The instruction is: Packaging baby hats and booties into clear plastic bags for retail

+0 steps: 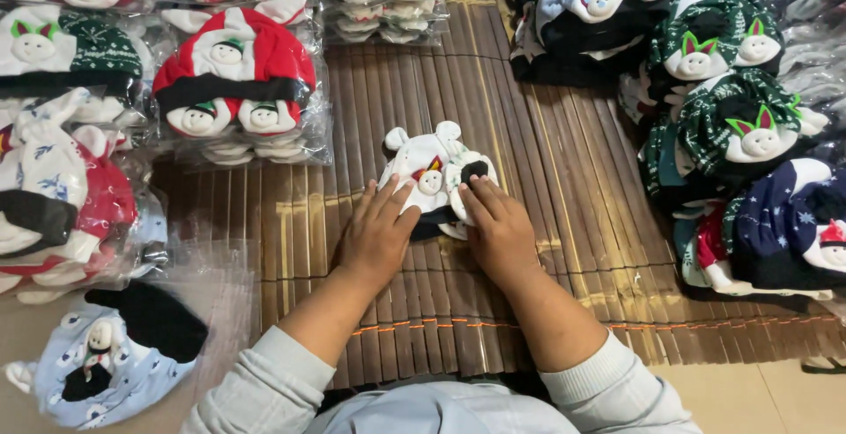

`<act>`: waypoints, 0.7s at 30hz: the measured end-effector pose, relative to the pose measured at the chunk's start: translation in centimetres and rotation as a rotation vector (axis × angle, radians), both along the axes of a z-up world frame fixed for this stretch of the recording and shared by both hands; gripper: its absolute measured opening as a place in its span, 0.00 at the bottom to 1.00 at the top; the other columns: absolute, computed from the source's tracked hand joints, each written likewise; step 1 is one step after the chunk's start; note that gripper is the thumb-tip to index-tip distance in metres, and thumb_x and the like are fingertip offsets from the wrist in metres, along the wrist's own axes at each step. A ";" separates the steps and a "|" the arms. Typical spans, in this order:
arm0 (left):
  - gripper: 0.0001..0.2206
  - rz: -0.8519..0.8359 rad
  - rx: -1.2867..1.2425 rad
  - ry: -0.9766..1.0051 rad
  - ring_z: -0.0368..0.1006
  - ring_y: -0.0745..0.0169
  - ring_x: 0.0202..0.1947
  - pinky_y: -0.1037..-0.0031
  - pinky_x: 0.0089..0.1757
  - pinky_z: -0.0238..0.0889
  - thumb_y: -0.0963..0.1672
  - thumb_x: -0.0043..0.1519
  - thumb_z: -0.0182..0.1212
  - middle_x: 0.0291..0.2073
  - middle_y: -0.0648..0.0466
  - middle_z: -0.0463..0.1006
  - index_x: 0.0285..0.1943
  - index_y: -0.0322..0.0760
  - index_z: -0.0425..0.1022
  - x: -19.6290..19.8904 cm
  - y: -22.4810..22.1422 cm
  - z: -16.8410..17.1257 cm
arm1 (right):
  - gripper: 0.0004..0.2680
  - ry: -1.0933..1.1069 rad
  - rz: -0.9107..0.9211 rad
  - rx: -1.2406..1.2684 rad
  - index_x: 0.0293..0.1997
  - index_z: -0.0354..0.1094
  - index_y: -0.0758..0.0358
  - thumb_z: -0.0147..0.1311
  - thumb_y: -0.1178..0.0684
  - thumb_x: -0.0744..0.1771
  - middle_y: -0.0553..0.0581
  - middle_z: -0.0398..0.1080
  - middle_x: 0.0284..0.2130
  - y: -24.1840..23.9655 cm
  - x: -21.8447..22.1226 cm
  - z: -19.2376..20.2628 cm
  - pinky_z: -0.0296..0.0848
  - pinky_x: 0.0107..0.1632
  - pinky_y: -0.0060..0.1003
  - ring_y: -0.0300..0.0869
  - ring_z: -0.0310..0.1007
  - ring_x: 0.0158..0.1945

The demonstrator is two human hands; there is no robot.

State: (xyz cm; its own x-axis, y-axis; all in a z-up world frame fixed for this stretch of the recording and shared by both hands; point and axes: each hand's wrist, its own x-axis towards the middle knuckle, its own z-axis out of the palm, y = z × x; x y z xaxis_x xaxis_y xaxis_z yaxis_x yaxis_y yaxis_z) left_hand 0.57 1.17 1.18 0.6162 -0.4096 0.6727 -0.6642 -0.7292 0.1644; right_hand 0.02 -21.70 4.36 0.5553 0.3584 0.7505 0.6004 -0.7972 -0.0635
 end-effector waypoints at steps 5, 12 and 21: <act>0.05 0.057 0.160 -0.214 0.72 0.55 0.41 0.63 0.41 0.67 0.48 0.60 0.62 0.40 0.58 0.73 0.32 0.51 0.72 1.6 0.9 0.9 | 0.17 0.058 -0.031 0.005 0.58 0.74 0.58 0.55 0.57 0.63 0.58 0.75 0.53 -0.4 -0.2 -0.1 0.76 0.53 0.43 0.51 0.77 0.56; 0.05 0.100 0.009 0.374 0.77 0.57 0.36 0.68 0.37 0.72 0.50 0.62 0.62 0.34 0.62 0.72 0.42 0.53 0.75 1.6 1.2 3.4 | 0.19 0.123 0.005 0.416 0.62 0.71 0.66 0.56 0.66 0.63 0.69 0.75 0.54 1.6 -2.0 3.8 0.75 0.54 0.48 0.60 0.76 0.55; 0.10 0.184 -0.356 0.901 0.77 0.43 0.50 0.59 0.50 0.70 0.44 0.61 0.62 0.45 0.51 0.80 0.51 0.47 0.80 5.2 1.9 1.2 | 0.12 -0.201 0.058 -0.029 0.62 0.72 0.59 0.45 0.57 0.72 0.64 0.73 0.59 7.0 -2.4 1.1 0.71 0.63 0.46 0.53 0.75 0.60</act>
